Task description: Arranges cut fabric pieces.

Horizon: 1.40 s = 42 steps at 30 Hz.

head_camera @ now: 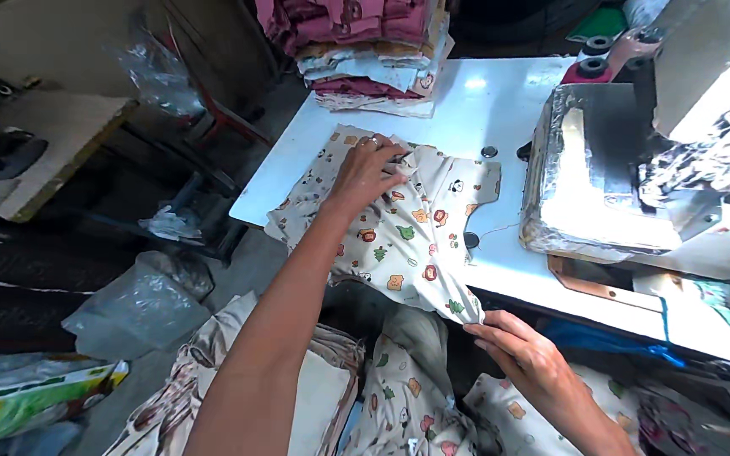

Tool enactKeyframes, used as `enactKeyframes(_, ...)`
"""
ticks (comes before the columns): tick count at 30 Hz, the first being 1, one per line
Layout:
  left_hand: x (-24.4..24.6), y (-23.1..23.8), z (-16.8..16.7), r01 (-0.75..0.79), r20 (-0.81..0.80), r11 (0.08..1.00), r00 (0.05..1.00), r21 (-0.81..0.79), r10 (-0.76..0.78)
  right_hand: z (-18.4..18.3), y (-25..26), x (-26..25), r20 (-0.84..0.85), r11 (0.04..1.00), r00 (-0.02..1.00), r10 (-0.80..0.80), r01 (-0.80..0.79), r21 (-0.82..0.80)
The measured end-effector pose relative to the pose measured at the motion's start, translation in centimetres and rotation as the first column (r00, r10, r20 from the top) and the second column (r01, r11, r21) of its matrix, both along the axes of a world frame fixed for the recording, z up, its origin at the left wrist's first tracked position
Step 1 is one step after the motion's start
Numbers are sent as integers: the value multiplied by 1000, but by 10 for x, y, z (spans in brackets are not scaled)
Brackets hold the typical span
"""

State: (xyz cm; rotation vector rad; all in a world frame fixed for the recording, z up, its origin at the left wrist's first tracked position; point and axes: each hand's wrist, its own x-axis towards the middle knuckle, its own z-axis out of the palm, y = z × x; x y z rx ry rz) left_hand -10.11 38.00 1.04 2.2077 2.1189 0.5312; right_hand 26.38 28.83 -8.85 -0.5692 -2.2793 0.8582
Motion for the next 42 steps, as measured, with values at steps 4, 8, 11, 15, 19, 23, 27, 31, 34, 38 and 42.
enactKeyframes(4,-3,7,-3,-50,35,999,998,12,50,1,0,-1,-7,1000,1000,-15,15,1)
enactKeyframes(8,-17,-8,24,-209,283,975,942,68,182,0,-1,-1,-5,1000,1000,-14,14,2)
enactKeyframes(11,-31,-26,40,-316,448,946,858,75,251,1,-1,-4,-9,1000,1000,-13,13,1)
enactKeyframes(15,-34,-43,45,-227,417,973,889,47,187,3,-1,-5,-11,1000,1000,-8,8,8)
enactKeyframes(19,-9,-37,22,-103,195,994,975,-32,108,9,-6,-8,-9,1000,1000,3,-3,19)
enactKeyframes(23,5,-28,2,-147,8,988,989,-48,147,14,-9,-7,-8,999,1000,4,-4,46)
enactKeyframes(27,-8,-44,33,-269,290,961,926,61,241,18,-7,-4,-7,998,1000,-11,11,57)
enactKeyframes(31,-24,-95,75,-386,372,887,885,253,279,30,-3,-9,-78,999,997,2,1,47)
enactKeyframes(34,-27,-146,106,-354,311,835,921,422,233,46,4,-13,-154,999,988,-13,21,48)
enactKeyframes(38,-15,-215,139,-311,315,809,935,498,165,72,17,-13,-251,998,968,-28,39,41)
enactKeyframes(42,3,-265,143,-296,468,843,882,449,61,90,23,-9,-326,995,943,-62,83,52)
